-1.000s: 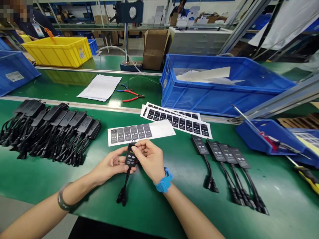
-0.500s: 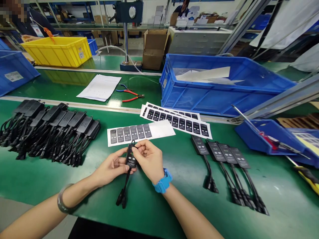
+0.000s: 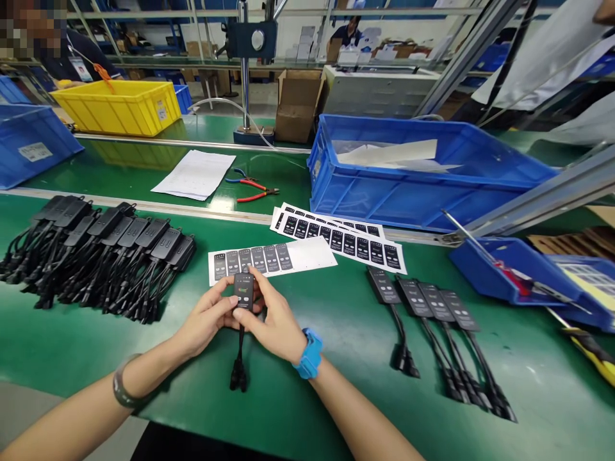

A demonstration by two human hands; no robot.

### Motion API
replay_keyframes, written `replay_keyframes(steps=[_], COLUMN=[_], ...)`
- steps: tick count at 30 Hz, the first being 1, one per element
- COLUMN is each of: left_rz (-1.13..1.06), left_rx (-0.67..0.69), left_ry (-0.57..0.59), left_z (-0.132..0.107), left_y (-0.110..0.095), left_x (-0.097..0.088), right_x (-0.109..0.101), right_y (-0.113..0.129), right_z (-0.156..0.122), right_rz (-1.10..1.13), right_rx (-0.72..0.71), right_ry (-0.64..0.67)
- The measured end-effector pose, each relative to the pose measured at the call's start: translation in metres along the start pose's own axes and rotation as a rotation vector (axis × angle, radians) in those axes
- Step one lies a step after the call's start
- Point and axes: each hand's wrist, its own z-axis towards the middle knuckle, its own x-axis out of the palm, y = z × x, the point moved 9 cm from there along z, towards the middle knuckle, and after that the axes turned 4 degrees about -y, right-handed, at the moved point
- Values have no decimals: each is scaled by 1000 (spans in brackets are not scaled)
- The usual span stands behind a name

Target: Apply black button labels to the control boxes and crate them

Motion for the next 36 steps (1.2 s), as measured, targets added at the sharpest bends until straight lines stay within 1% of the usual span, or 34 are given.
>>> replay_keyframes(steps=[4,8,10,12,14,15,16,17,18,19,21,22,23,24,25,27,29,31,33,35,36], left_rz=[71,131,124,65,25,56,137,266,426,599,918,1044,1148,1232,1296,1374,1407,1419,1432,1455,1466], left_rx=[14,18,23,19,0,4,34,95,182,279,444,494,524,544,560,589,613,618,608,594,589], left_ry=[-18,-35,-48,-47,4,41,72,86,85,74,52,49,50,48,42,29,18,10,3,-7,-13], left_z=[1,2,3,2,0,-1,-2,-3,-4,-5,-8,-8,-8,-7,-5,-3,-2,-1,-1,0,0], left_y=[2,5,7,9,12,11,9,3,-4,-12,-22,-23,-22,-21,-19,-16,-14,-14,-16,-18,-20], left_x=[1,1,-1,-3,0,1,3,3,3,3,5,6,7,7,6,5,4,4,5,5,6], right_x=[-2,-3,-2,-1,-2,-5,-10,-20,-35,-54,-95,-111,-122,-127,-127,-117,-106,-99,-97,-103,-110], right_y=[-6,-8,-1,13,26,28,25,20,12,5,-3,-4,-5,-6,-8,-11,-14,-17,-19,-19,-17], right_z=[-2,-3,-3,-3,-3,-2,0,2,4,6,8,10,15,22,31,53,73,88,96,96,93], right_rz=[23,-40,-132,-271,-432,-525,-635,-767,-919,-1080,-1355,-1430,-1450,-1404,-1311,-1092,-947,-888,-816,-735,-694], right_rx=[29,24,-32,-140,-235,-250,-232,-183,-112,-29,104,126,118,80,29,-68,-129,-158,-188,-218,-231], right_ry=[-47,-76,-76,-78,-69,-60,-53,-55,-75,-121,-259,-324,-364,-369,-341,-254,-209,-215,-241,-296,-341])
